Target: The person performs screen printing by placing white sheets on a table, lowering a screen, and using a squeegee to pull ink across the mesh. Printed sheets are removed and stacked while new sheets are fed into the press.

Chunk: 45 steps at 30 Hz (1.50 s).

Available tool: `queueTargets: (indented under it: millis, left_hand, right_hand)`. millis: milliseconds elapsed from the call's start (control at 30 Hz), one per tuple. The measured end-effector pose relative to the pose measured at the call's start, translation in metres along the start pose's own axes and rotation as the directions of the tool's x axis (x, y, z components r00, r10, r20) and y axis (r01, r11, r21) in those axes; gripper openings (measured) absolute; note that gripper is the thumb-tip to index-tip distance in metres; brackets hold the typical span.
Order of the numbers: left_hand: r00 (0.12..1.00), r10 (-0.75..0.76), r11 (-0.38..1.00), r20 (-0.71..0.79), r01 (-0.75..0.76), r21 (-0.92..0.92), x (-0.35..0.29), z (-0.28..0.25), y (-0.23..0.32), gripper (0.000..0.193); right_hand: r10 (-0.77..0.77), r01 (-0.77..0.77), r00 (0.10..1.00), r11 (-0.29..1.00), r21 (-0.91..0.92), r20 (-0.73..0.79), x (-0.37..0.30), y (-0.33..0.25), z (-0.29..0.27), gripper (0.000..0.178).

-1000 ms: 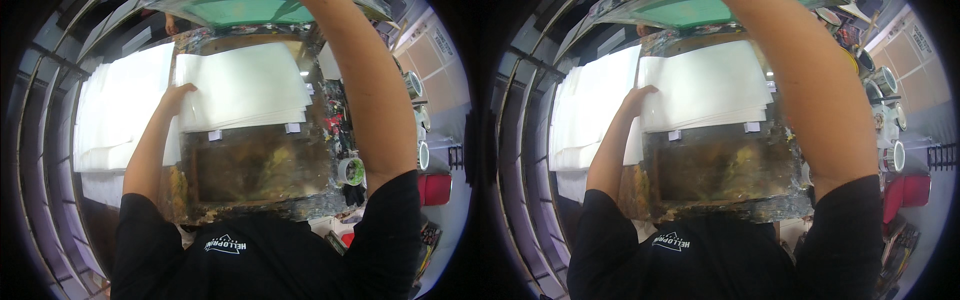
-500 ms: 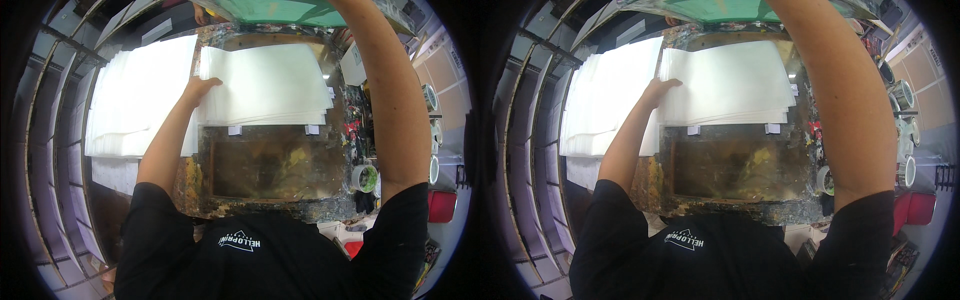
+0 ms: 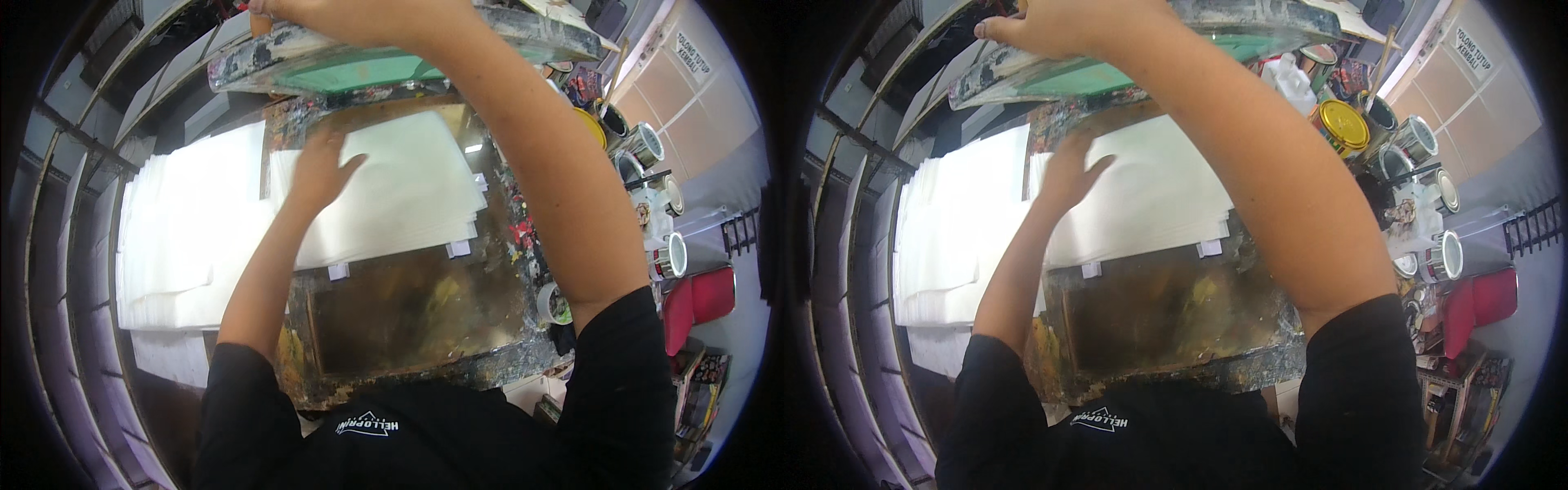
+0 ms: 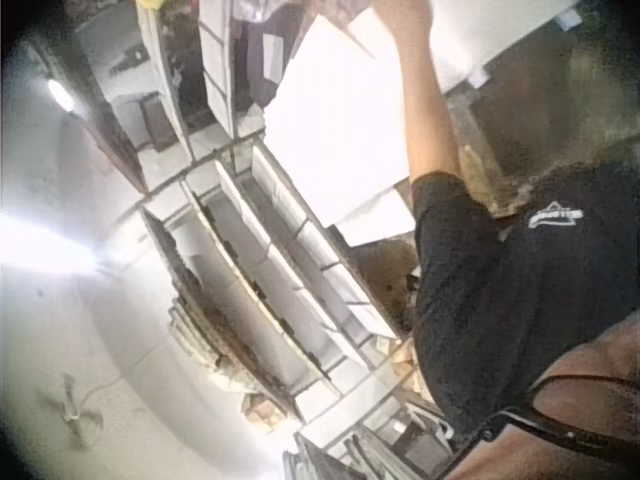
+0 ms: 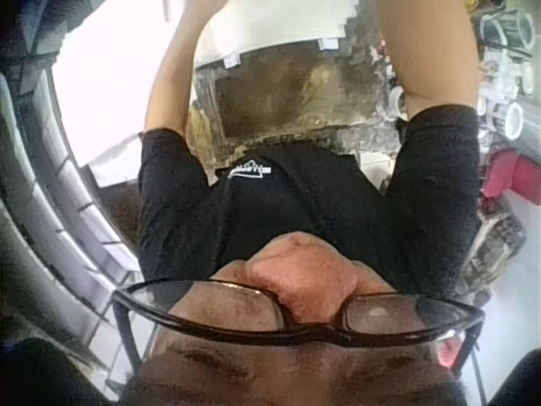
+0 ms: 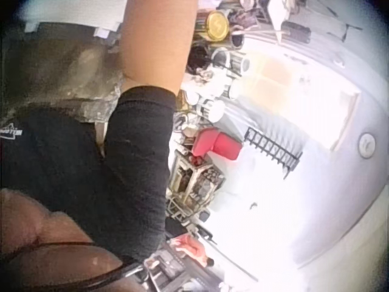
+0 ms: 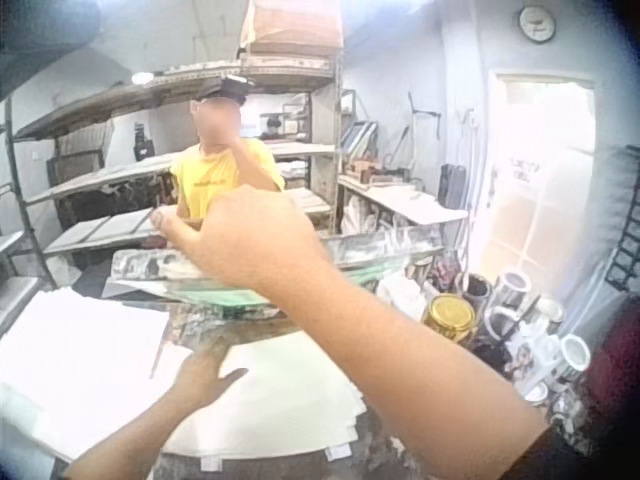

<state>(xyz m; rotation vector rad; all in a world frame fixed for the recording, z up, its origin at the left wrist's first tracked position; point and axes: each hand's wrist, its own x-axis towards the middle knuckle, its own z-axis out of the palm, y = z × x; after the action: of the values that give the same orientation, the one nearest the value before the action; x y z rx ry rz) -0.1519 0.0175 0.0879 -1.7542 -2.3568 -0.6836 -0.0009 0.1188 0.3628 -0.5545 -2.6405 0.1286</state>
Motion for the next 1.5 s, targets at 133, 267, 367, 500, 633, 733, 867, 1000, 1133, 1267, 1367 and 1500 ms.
queueTargets:
  millis: [133,267,367,500,633,733,867,1000,1133,1267,1367,1500]
  left_hand:
    - [0.993,-0.018,0.999,0.115,0.021,-0.026,0.071,0.09,-0.014,0.062]
    - [0.972,-0.108,0.988,0.208,0.081,0.131,0.1,0.127,0.007,0.06]
    - [0.999,0.008,0.999,0.033,-0.01,0.052,0.101,0.141,0.019,0.056]
    - [0.985,0.043,0.997,0.169,-0.031,-0.074,0.098,0.139,0.035,0.055]
    - [0.991,0.021,0.999,0.131,-0.016,-0.034,0.092,0.142,0.037,0.055]
    - [0.959,0.265,0.961,-0.099,-0.255,0.106,0.071,0.124,0.064,0.057]
    - [0.798,0.581,0.805,0.158,-0.535,-0.256,0.021,0.114,0.101,0.072]
    - [0.78,0.516,0.855,0.353,-0.497,-0.152,0.005,0.111,0.11,0.083]
    - [0.797,0.51,0.859,0.325,-0.489,-0.149,0.001,0.111,0.104,0.083]
    - [0.781,0.52,0.852,0.345,-0.506,-0.139,0.001,0.106,0.101,0.084]
    - [0.788,0.534,0.843,0.305,-0.524,-0.122,0.0,0.112,0.098,0.087]
    - [0.796,0.538,0.841,0.279,-0.528,-0.117,0.001,0.119,0.099,0.092]
  right_hand:
    - [-0.111,0.121,0.988,0.988,0.097,-0.104,0.002,0.005,0.005,0.084]
    - [-0.117,0.125,0.991,0.984,0.128,-0.071,-0.001,0.013,0.007,0.08]
    - [-0.159,0.17,0.975,0.983,0.062,-0.157,0.005,0.016,0.015,0.076]
    - [-0.147,0.158,0.948,0.987,0.018,-0.282,0.014,0.021,0.031,0.075]
    - [-0.093,0.096,0.991,0.995,0.029,-0.101,0.012,0.014,0.012,0.076]
    - [-0.124,0.13,0.989,0.989,0.07,-0.084,0.007,0.019,0.009,0.078]
    - [-0.107,0.111,0.989,0.993,0.033,-0.098,0.011,0.014,0.019,0.08]
    - [-0.111,0.111,0.994,0.993,0.035,-0.021,0.003,0.015,0.005,0.081]
    - [-0.097,0.098,0.995,0.994,0.043,-0.019,-0.003,0.013,0.003,0.082]
    - [-0.108,0.103,0.992,0.991,0.088,0.059,-0.007,0.014,-0.008,0.084]
    - [0.01,-0.014,0.997,0.999,0.046,0.079,-0.008,-0.004,-0.011,0.084]
    - [-0.01,0.009,0.997,1.0,0.008,0.076,-0.001,0.001,-0.004,0.082]
